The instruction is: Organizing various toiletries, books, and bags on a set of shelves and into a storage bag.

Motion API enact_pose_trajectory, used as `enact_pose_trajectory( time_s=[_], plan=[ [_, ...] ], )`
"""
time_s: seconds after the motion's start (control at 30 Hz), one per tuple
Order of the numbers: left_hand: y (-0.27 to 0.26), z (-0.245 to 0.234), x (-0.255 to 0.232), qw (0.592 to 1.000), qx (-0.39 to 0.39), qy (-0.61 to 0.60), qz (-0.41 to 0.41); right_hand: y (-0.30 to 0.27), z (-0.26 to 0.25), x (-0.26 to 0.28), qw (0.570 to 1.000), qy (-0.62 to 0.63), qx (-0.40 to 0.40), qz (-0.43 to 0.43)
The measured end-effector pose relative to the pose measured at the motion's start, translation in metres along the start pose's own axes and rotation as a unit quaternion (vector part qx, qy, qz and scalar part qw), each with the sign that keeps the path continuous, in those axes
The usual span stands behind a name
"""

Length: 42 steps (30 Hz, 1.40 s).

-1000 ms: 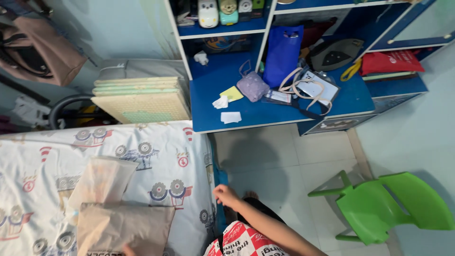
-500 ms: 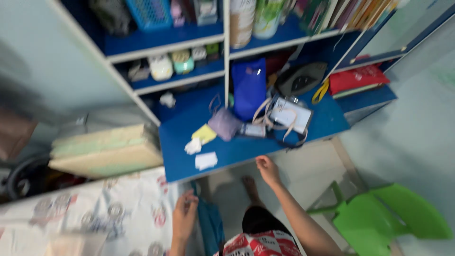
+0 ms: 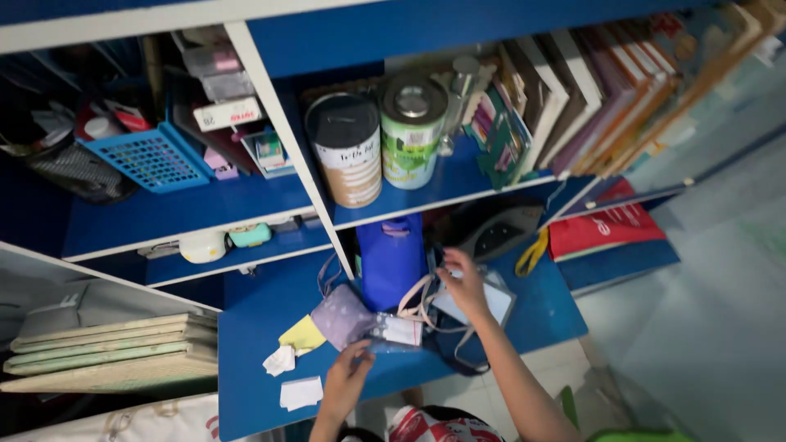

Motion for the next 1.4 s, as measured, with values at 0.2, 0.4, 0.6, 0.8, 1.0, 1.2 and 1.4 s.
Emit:
enact_pose_trajectory(
  time_s=[0.2,0.4,0.6,0.8,1.0,1.2,1.4],
  plan=[
    [0.015,0.023,-0.071,0.998,0.012,-0.057,0.015,0.079,0.052,0.083,0.967,-0.148,0.156,-0.137],
    [0.020,-0.007,-0.114,0.993,-0.085,-0.006,0.084,0.028,0.028,0.102,0.935,-0.156,0.317,-0.027],
    [0.034,0.010,-0.198,0.973,-0.184,0.139,0.032,-0.039,-0.014,0.138,0.914,-0.205,0.335,-0.104],
    [0.045,0.040,-0.140,0.979,-0.118,0.138,0.091,-0.052,-0.031,0.149,0.933,-0.202,0.292,-0.052],
    [0.035,0.036,-0.184,0.979,-0.134,0.152,-0.005,-0.055,-0.040,0.146,0.930,-0.189,0.316,-0.014],
    [0.033,0.036,-0.154,0.985,-0.134,0.097,0.056,-0.054,-0.050,0.156,0.953,-0.180,0.226,-0.086],
    [0.026,0.033,-0.147,0.990,-0.107,0.042,0.086,-0.054,-0.019,0.168,0.959,-0.126,0.244,-0.075]
  ],
)
Point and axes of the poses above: each hand's wrist, its own y-axis towards the middle knuckle, its own z-axis out of the palm, x = y × z, the point moved 2 cm from there along y, towards the middle knuckle, and after that the axes turned 1 degree about -x, right-handed, at the moved point
